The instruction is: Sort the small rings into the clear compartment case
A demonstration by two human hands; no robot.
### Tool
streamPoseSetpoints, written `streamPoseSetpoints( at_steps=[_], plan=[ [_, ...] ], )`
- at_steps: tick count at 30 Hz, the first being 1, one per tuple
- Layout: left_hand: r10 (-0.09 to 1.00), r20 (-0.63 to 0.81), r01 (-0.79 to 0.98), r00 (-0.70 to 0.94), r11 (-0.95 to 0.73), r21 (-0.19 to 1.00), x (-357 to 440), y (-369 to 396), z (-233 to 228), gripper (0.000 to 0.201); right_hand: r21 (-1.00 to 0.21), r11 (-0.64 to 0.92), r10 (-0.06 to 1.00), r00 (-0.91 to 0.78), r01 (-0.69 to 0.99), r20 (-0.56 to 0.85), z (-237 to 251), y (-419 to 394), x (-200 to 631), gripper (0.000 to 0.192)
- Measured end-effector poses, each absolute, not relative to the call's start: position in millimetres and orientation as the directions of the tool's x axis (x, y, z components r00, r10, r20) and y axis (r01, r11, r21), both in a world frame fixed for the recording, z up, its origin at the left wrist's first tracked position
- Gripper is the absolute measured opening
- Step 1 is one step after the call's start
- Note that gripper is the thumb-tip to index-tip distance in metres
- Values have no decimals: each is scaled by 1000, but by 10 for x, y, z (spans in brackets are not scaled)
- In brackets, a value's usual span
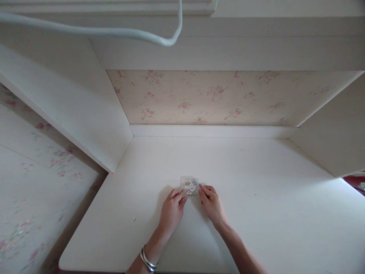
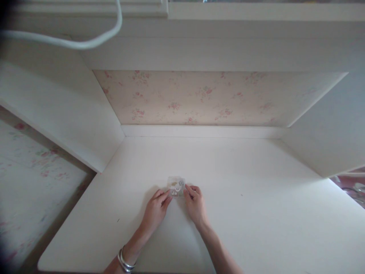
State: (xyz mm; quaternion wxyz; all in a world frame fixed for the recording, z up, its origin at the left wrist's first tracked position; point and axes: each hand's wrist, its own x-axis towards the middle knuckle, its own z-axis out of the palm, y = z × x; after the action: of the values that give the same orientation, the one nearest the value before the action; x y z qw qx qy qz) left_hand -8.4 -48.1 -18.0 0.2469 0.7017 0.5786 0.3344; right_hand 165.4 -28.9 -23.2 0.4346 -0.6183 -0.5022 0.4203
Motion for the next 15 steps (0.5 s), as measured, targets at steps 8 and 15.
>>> streamPoseSetpoints(
  at_steps=[8,15],
  plan=[
    [977,183,650,107,-208,731,-79,-484,-183,30,-973,-117,986,140,201,-90,-204,-294,1636,50],
    [979,174,674,106,-199,711,-75,-481,-187,32,-968,-126,984,153,217,-93,-187,-294,1632,50]
  ],
)
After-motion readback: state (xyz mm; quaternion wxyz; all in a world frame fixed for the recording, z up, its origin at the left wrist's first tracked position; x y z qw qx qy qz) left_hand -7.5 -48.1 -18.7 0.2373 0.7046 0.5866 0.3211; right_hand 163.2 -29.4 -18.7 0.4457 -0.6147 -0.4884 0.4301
